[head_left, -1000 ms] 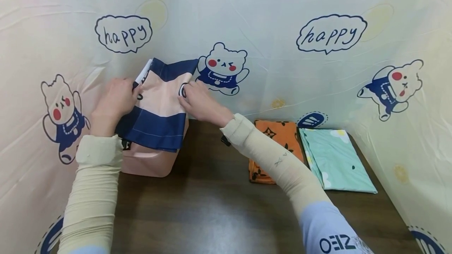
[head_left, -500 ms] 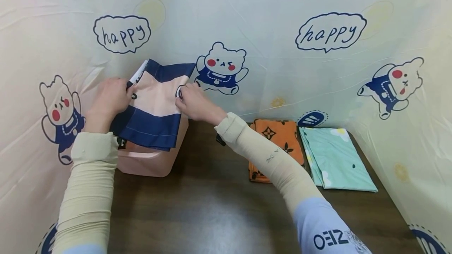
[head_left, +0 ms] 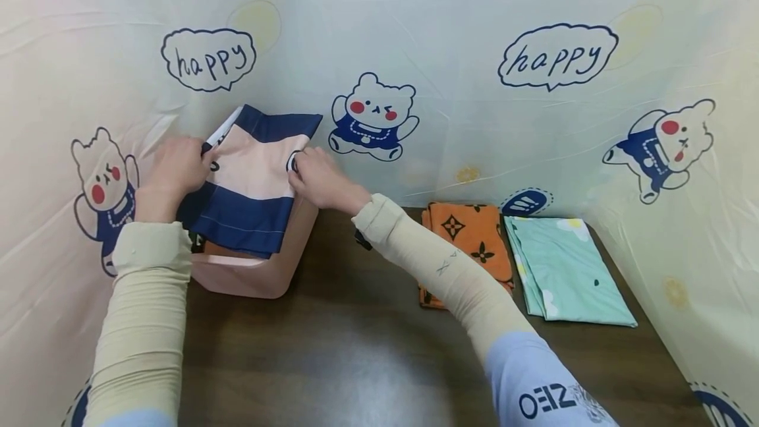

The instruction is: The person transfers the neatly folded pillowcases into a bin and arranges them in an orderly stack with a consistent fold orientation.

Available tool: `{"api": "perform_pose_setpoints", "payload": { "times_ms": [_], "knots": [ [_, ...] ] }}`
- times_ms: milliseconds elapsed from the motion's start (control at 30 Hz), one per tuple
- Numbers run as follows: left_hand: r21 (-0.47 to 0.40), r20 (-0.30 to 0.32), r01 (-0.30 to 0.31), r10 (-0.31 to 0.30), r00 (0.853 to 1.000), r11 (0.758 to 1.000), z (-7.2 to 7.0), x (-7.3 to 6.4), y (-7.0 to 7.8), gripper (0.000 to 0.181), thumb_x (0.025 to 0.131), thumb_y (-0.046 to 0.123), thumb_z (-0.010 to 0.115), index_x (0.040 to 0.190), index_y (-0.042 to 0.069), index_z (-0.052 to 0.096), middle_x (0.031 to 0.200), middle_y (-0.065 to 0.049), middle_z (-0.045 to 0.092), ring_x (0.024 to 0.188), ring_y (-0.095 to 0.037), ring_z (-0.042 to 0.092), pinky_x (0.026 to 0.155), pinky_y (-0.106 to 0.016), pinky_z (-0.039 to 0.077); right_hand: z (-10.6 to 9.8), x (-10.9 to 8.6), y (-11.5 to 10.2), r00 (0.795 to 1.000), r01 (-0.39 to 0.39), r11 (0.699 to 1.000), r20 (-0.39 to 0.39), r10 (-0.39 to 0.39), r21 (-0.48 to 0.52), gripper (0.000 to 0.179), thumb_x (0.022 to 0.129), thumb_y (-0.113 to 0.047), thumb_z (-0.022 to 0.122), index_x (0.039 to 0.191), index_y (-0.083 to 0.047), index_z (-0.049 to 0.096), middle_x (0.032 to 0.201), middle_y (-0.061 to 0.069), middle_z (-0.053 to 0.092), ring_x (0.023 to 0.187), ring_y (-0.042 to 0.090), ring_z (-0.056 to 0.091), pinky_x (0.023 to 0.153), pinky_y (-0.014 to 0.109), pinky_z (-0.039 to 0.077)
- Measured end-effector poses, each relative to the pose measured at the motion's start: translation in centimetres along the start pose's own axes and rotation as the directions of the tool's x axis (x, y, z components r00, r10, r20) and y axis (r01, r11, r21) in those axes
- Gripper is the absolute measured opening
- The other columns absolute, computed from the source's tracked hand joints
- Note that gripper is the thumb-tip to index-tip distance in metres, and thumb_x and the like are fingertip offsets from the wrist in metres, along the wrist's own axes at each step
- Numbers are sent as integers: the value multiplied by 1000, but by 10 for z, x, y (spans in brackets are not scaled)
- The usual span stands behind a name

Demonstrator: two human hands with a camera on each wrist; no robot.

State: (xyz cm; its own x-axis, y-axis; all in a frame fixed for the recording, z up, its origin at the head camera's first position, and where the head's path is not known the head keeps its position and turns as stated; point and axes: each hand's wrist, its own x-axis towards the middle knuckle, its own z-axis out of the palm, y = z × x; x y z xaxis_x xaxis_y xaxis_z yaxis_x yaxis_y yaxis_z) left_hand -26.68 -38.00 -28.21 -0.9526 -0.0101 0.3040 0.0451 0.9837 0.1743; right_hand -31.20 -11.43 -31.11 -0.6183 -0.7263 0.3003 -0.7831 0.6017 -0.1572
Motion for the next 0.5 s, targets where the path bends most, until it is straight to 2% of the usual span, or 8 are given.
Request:
{"api": "perform_pose_setpoints", "payload": {
  "times_ms": [200,500],
  "knots": [
    [-3,21,8,-8,1000,1000,1,-1,-9,36,106,21,48,94,-12,56,87,-31,57,84,-48,50,76,-59,40,7,3,-5,1000,0,1000,12,0,-18,27,108,-27,40,99,-9,58,91,3,53,93,18,51,85,28,37],
    [21,28,-3,2,1000,1000,3,-2,-20,35,104,18,50,90,-12,55,87,-33,56,86,-51,51,78,-61,40,15,9,-9,1000,21,998,18,-20,-60,29,109,-27,38,99,-9,58,91,2,55,99,19,52,101,31,36]
  ]
}}
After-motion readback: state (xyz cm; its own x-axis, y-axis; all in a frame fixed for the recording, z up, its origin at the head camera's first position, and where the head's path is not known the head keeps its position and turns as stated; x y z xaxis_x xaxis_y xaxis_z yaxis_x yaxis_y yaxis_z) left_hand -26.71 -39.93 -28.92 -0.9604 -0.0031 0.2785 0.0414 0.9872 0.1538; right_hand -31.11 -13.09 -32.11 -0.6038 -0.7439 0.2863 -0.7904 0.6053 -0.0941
